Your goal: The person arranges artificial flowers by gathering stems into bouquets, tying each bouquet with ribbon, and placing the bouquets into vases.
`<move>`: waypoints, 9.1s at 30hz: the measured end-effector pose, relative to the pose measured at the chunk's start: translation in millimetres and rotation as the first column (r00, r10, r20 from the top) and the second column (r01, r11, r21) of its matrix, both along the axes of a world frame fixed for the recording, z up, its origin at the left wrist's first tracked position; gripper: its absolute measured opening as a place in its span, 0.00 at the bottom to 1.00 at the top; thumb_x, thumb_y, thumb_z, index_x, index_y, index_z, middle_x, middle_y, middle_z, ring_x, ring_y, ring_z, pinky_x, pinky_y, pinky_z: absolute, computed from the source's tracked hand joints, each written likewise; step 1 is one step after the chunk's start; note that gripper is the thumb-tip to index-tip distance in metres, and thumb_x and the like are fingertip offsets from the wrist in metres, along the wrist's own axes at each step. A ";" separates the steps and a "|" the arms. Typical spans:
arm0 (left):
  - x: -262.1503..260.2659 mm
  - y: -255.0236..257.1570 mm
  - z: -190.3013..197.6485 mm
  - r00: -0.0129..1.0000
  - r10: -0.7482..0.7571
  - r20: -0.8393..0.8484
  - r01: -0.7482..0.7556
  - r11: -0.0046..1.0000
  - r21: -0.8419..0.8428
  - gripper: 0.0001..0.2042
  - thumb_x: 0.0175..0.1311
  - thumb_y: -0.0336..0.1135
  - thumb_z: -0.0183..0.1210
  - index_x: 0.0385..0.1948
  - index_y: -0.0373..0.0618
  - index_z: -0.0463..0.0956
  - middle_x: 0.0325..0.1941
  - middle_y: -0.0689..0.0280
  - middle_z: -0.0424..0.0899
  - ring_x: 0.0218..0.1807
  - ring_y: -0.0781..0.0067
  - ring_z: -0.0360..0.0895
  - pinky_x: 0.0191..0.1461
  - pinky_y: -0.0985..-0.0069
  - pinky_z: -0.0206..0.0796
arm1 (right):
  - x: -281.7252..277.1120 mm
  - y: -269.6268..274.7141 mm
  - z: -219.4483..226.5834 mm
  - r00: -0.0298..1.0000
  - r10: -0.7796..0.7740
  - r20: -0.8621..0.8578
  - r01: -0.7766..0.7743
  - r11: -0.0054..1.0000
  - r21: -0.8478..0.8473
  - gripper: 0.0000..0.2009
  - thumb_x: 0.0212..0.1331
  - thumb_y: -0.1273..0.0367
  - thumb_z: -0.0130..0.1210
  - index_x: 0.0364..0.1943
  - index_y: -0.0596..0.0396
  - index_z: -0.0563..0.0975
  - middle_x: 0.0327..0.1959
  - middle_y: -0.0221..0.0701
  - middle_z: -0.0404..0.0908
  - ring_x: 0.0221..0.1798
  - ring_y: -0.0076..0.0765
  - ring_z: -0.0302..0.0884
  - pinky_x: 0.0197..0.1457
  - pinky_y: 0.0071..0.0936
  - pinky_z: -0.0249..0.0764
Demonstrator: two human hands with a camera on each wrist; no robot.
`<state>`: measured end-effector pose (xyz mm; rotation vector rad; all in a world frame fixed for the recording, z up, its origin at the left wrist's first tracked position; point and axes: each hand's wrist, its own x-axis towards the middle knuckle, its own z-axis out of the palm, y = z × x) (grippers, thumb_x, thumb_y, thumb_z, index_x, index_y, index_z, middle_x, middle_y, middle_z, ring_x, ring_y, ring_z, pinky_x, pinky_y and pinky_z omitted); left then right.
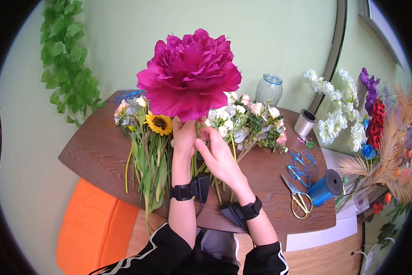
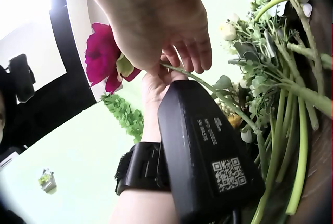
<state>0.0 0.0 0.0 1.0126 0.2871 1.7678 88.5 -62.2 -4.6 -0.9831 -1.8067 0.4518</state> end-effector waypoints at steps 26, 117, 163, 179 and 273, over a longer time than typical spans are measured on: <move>-56.0 -18.8 -2.4 0.068 0.390 -0.918 -0.878 0.460 0.130 0.12 0.52 0.35 0.48 0.38 0.45 0.68 0.39 0.61 0.74 0.45 0.58 0.66 0.52 0.60 0.49 | -25.1 32.4 37.9 0.780 0.223 -0.585 -0.254 0.967 0.030 0.11 0.62 0.62 0.30 0.34 0.53 0.62 0.13 0.19 0.51 0.12 0.12 0.44 0.13 0.12 0.43; -9.3 -5.6 10.7 0.412 0.810 -0.418 -0.697 0.576 0.428 0.13 0.47 0.28 0.53 0.37 0.37 0.67 0.40 0.60 0.71 0.46 0.61 0.66 0.48 0.73 0.57 | -11.6 47.5 29.4 0.810 0.129 -0.571 0.003 0.974 0.225 0.11 0.52 0.77 0.43 0.37 0.57 0.57 0.36 0.29 0.62 0.41 0.20 0.60 0.44 0.17 0.58; -19.1 -41.3 83.1 0.856 0.515 0.052 -0.509 0.820 0.261 0.13 0.57 0.30 0.50 0.41 0.34 0.65 0.42 0.66 0.70 0.42 0.77 0.67 0.44 0.81 0.59 | -36.7 26.2 19.3 0.852 0.307 -0.424 -0.385 0.916 -0.112 0.18 0.60 0.62 0.34 0.50 0.58 0.55 0.23 0.26 0.64 0.21 0.19 0.60 0.25 0.14 0.57; 10.8 -6.9 40.2 0.902 0.286 -0.323 -0.226 0.951 0.211 0.12 0.61 0.35 0.43 0.32 0.33 0.68 0.27 0.63 0.75 0.29 0.78 0.71 0.34 0.81 0.63 | -15.9 41.4 33.6 0.899 0.101 -0.427 -0.025 0.983 0.180 0.22 0.61 0.55 0.29 0.47 0.60 0.60 0.26 0.26 0.63 0.30 0.22 0.59 0.36 0.19 0.58; -0.3 -48.1 45.4 0.894 0.318 -0.316 -0.253 0.940 0.228 0.14 0.62 0.39 0.41 0.37 0.36 0.63 0.22 0.51 0.74 0.24 0.55 0.74 0.25 0.71 0.61 | 3.1 21.8 65.9 0.932 0.020 -0.363 -0.004 0.999 0.046 0.23 0.60 0.56 0.32 0.52 0.59 0.59 0.38 0.32 0.69 0.40 0.23 0.64 0.41 0.22 0.61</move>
